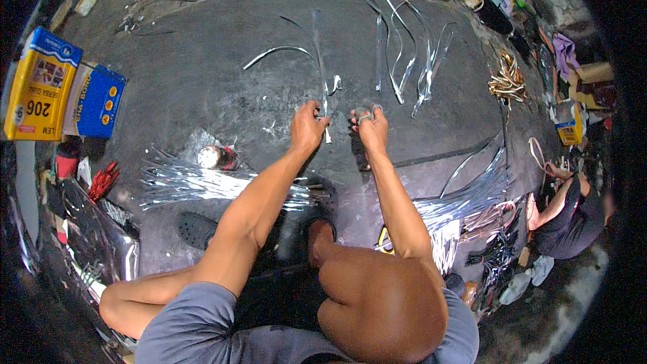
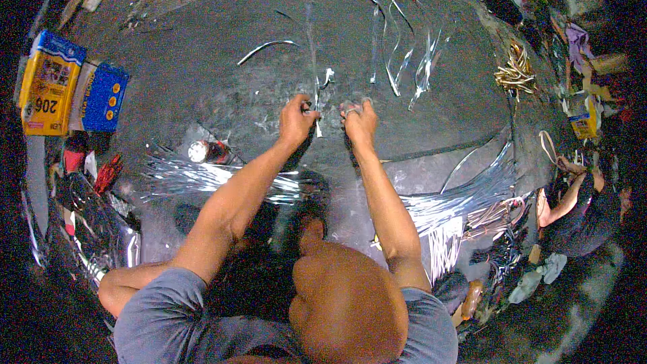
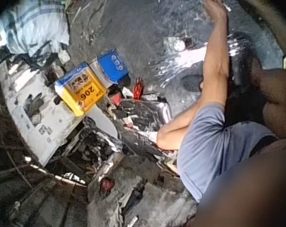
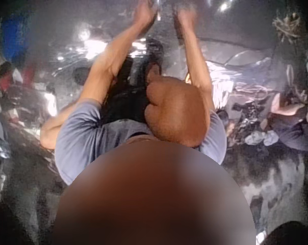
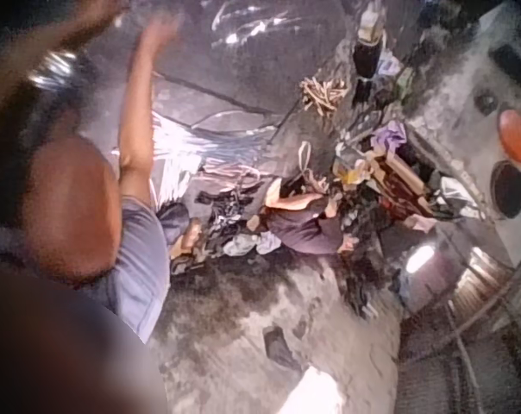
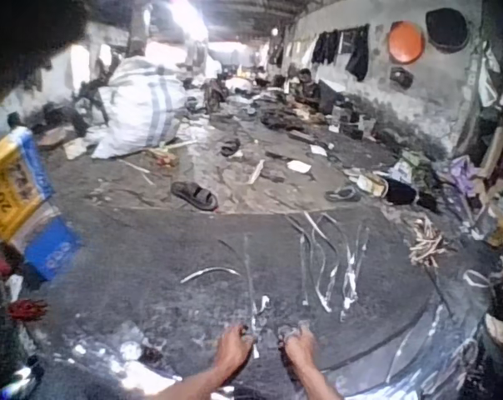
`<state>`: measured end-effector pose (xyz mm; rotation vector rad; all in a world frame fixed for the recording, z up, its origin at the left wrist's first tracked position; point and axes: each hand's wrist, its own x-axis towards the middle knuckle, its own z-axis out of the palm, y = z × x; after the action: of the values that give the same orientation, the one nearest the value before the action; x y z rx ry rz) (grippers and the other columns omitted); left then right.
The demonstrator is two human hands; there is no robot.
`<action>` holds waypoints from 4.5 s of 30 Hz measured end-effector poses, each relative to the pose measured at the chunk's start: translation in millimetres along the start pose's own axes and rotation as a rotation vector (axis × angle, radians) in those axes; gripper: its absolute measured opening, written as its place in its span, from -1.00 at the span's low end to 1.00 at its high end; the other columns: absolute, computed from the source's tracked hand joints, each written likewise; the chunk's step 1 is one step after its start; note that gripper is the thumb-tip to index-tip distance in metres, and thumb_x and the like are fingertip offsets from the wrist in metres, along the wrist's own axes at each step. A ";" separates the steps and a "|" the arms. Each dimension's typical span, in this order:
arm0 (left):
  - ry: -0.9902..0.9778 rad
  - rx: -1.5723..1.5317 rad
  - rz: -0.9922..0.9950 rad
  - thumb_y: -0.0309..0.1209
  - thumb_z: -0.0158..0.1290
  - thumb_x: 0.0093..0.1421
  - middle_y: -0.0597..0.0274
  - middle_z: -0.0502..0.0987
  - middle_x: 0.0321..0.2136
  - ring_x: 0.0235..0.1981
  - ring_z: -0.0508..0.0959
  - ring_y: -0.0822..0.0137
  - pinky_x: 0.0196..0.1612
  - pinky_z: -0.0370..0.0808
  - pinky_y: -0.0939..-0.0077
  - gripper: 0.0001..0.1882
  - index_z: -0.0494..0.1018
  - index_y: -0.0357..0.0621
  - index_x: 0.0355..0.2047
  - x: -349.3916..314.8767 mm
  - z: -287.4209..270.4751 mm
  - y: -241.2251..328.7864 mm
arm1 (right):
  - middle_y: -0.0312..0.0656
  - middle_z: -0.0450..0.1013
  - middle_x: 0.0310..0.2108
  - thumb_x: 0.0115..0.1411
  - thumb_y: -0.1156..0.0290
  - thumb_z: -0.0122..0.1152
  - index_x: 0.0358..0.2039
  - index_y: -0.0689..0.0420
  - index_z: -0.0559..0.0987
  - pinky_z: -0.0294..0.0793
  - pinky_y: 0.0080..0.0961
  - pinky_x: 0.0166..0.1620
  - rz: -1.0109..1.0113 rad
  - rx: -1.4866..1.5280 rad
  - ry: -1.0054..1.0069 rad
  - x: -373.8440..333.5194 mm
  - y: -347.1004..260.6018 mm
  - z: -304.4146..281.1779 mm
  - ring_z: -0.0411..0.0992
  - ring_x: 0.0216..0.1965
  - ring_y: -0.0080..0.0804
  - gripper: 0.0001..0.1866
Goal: The person sits on the floor and repeatedly strips the insulation from thin wires using a handheld tool. They pick up individual wires, scrape the surface, and place the stripped pieces into a growing pile.
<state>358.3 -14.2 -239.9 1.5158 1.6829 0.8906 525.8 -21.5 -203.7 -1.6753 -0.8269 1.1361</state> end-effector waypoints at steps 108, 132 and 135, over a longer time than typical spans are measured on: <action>-0.185 -0.925 -0.469 -0.41 0.10 0.22 0.20 0.55 -0.61 -0.71 0.45 0.51 -0.65 0.38 0.64 -0.80 0.56 -0.33 -0.43 35.1 -113.8 165.5 | -0.42 0.03 -0.83 0.38 -0.12 -0.39 -0.43 0.12 0.40 -0.02 -0.55 -0.67 -0.418 0.914 -0.909 -126.1 -207.9 -2.8 -0.01 -0.80 -0.57 -0.41; -0.264 -0.630 0.283 -0.51 0.21 0.14 0.24 0.58 -0.57 -0.59 0.58 0.52 -0.52 0.52 0.65 -0.91 0.55 -0.30 -0.39 19.7 -172.0 209.2 | -0.10 0.42 -0.55 0.36 0.14 -0.29 -0.16 0.04 0.29 0.44 -0.35 -0.38 -0.236 0.955 -0.020 -28.9 -220.6 5.3 0.37 -0.53 -0.30 -0.73; -0.262 -0.807 0.125 -0.52 0.21 0.12 0.22 0.57 -0.59 -0.67 0.54 0.51 -0.62 0.45 0.68 -0.88 0.49 -0.28 -0.46 21.2 -167.5 212.1 | -0.19 0.29 -0.66 0.34 0.20 -0.24 -0.28 0.10 0.33 0.35 -0.39 -0.50 -0.172 1.020 -0.223 -44.3 -192.4 36.1 0.27 -0.61 -0.35 -0.75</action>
<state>324.5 17.4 27.2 1.1075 0.8698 1.1858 470.3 18.6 -15.0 -0.6327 -0.3746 1.3130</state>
